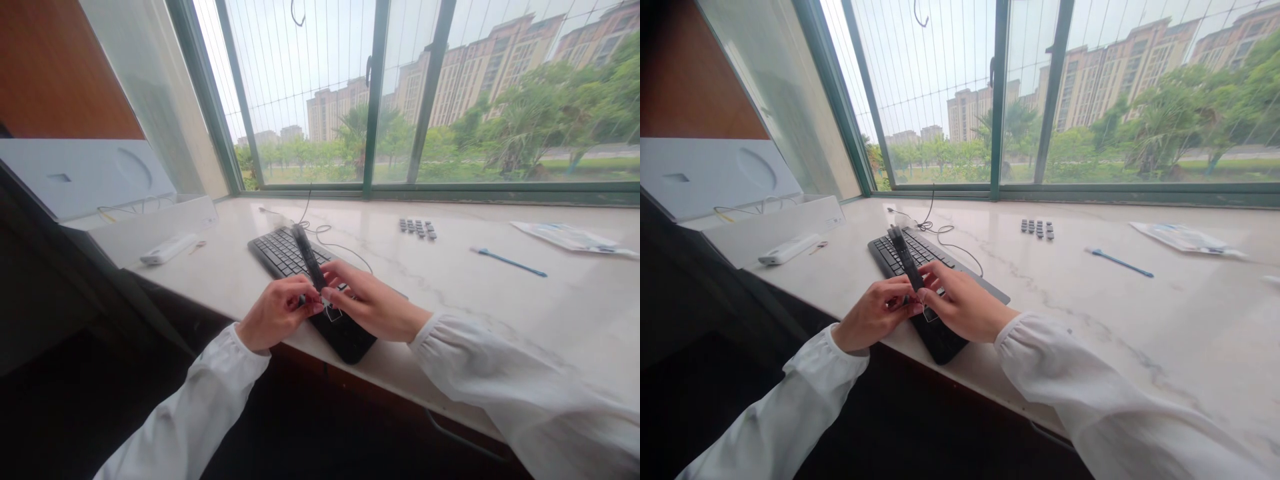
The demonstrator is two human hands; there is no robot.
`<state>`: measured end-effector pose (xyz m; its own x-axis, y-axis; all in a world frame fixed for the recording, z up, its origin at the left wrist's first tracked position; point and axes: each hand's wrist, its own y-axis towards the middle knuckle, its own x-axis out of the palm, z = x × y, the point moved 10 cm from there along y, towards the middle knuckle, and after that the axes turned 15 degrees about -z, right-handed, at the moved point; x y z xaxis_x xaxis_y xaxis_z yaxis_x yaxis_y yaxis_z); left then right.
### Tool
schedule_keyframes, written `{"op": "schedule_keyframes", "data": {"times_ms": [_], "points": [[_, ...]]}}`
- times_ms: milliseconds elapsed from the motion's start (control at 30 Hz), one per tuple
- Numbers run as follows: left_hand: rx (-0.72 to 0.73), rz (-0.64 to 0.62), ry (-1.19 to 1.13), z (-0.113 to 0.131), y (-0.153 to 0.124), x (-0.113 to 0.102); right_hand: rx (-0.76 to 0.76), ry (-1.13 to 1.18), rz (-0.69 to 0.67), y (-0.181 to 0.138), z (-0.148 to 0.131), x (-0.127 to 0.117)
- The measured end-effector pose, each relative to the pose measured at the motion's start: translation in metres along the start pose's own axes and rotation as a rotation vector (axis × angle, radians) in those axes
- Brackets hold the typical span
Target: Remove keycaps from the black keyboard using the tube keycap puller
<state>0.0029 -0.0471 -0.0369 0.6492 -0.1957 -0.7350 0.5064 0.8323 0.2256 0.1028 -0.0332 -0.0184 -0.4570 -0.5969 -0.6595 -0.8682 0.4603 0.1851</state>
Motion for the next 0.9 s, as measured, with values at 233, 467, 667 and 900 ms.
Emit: {"op": "schedule_keyframes", "data": {"times_ms": [233,467,667,900], "points": [[0.027,0.120,0.092,0.009,-0.009,-0.007,0.038,-0.151,0.058,0.001,-0.009,-0.001],[0.015,0.107,0.107,0.012,-0.009,-0.006,0.120,-0.108,0.004,0.001,0.000,-0.001],[0.032,0.119,0.117,0.012,-0.009,-0.007,0.140,-0.096,-0.060,0.001,0.000,0.002],[-0.004,0.191,0.148,0.010,-0.013,-0.014,0.130,-0.135,-0.096,0.002,0.001,0.010]]}}
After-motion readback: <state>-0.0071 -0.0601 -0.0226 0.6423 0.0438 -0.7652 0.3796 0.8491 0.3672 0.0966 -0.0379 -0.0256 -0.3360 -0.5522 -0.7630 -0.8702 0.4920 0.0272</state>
